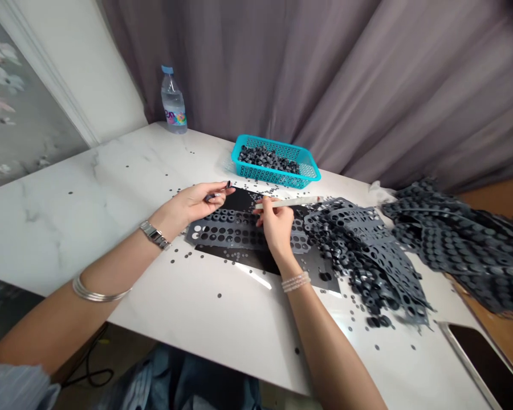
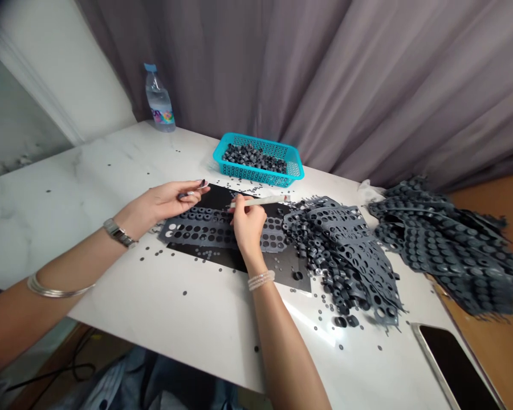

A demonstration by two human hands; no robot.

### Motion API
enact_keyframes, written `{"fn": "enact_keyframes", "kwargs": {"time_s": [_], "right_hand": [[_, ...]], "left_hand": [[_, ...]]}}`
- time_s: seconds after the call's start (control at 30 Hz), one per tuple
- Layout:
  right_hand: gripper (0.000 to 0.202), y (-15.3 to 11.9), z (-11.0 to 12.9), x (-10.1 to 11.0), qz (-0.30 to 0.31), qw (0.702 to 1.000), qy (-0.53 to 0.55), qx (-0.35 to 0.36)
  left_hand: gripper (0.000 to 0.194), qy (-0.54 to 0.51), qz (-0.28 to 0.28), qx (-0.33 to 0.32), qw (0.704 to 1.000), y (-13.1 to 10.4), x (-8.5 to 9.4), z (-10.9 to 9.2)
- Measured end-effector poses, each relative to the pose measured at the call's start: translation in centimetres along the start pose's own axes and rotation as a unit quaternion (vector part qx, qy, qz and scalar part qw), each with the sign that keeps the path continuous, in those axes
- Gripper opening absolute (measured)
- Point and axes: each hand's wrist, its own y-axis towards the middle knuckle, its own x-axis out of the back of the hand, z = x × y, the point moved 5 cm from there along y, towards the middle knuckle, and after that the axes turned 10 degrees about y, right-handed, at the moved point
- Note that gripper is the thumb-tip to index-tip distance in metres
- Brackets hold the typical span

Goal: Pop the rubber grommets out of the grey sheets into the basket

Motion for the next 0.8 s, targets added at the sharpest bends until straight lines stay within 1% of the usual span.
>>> {"fn": "enact_keyframes", "kwargs": {"time_s": [0.17,0.3,0.4,0.47,0.57,0.63,0.67,0.73,0.77,0.8], "right_hand": [[0.036,0.1,-0.5,0.3,-0.017,0.999,0.032,-0.010],[0.037,0.1,-0.8,0.2,-0.016,0.999,0.041,-0.013],[0.036,0.1,-0.6,0.0,-0.006,0.999,0.048,-0.014],[0.036,0.0,-0.5,-0.3,0.005,0.999,0.043,-0.014],[0.036,-0.2,-0.3,-0.7,0.021,0.999,0.025,-0.013],[0.038,-0.4,-0.3,-1.1,0.039,0.999,0.003,-0.012],[0.039,-0.4,-0.3,-1.3,0.049,0.999,-0.010,-0.010],[0.039,-0.6,-0.2,-1.7,0.070,0.997,-0.035,-0.003],[0.039,-0.7,-0.1,-1.9,0.078,0.996,-0.045,0.001],[0.039,-0.7,-0.1,-2.1,0.084,0.995,-0.054,0.002]], "left_hand": [[0.017,-0.087,0.023,0.039,0.995,-0.3,-0.8,0.5],[0.013,-0.121,0.028,0.044,0.991,-0.7,-1.2,0.5],[0.011,-0.152,0.024,0.049,0.987,-0.8,-1.1,0.4],[0.013,-0.175,0.015,0.055,0.983,-0.9,-1.0,0.4],[0.011,-0.187,0.003,0.042,0.981,-0.7,-0.6,0.1],[0.016,-0.154,0.015,0.031,0.988,-0.4,-0.5,0.1],[0.021,-0.115,0.026,0.029,0.993,-0.3,-0.4,0.1],[0.032,0.016,0.038,0.015,0.999,-0.1,-0.3,0.3],[0.034,0.101,0.030,-0.003,0.994,0.0,-0.1,0.3],[0.033,0.189,0.014,-0.027,0.982,-0.1,0.0,0.2]]}}
